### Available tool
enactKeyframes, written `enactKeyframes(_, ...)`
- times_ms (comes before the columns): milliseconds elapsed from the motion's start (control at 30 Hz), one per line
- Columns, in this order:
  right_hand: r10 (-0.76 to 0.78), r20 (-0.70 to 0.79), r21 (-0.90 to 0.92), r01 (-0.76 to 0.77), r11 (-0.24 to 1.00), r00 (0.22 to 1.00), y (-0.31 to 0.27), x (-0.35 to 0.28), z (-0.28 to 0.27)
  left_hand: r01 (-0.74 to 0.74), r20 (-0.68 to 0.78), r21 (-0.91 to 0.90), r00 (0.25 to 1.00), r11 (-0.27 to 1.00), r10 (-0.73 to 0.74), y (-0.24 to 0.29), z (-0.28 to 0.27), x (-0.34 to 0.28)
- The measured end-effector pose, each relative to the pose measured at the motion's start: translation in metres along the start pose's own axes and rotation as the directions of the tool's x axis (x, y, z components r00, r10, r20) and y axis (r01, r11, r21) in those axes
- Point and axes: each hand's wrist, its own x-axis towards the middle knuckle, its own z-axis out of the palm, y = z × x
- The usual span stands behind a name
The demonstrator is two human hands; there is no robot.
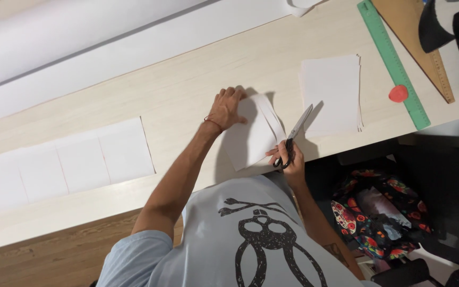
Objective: Cutting a strip of paper into smaller rectangular pieces along marked lines and stacking them
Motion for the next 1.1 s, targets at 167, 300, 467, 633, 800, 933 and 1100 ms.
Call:
enactKeyframes(167, -0.021, -0.083, 0.068, 0.027, 0.997, 0.996, 0.006, 0.001, -0.004, -0.103, 0.008, 0.07, 0.995, 0.992, 0.102, 0.014, -0.017, -0.006)
enactKeyframes(300, -0.026, -0.18, 0.077, 0.04, 0.996, 0.983, 0.02, -0.008, -0.031, -0.245, -0.006, -0.143, 0.969, 0.959, 0.247, 0.035, -0.031, 0.008)
enactKeyframes(467, -0.021, -0.353, 0.097, 0.059, 0.994, 0.935, 0.009, -0.029, -0.068, -0.412, 0.055, -0.526, 0.857, 0.744, 0.512, 0.104, -0.09, 0.071)
enactKeyframes(633, -0.07, -0.468, 0.076, 0.12, 0.99, 0.881, -0.001, -0.058, -0.092, -0.503, 0.101, -0.519, 0.766, 0.691, 0.635, 0.196, -0.09, 0.175)
enactKeyframes(800, -0.06, -0.552, 0.116, 0.148, 0.982, 0.831, -0.008, -0.086, -0.096, -0.448, 0.078, -0.051, 0.889, 0.892, 0.451, 0.234, -0.076, 0.195)
enactKeyframes(933, 0.006, -0.518, 0.142, 0.079, 0.987, 0.856, -0.001, -0.088, -0.087, -0.487, -0.145, -0.031, 0.866, 0.873, 0.478, 0.187, -0.042, 0.161)
enactKeyframes(1100, 0.069, -0.193, 0.203, -0.029, 0.979, 0.979, -0.009, -0.053, -0.058, -0.395, -0.394, -0.258, 0.876, 0.882, 0.277, 0.075, -0.053, 0.045)
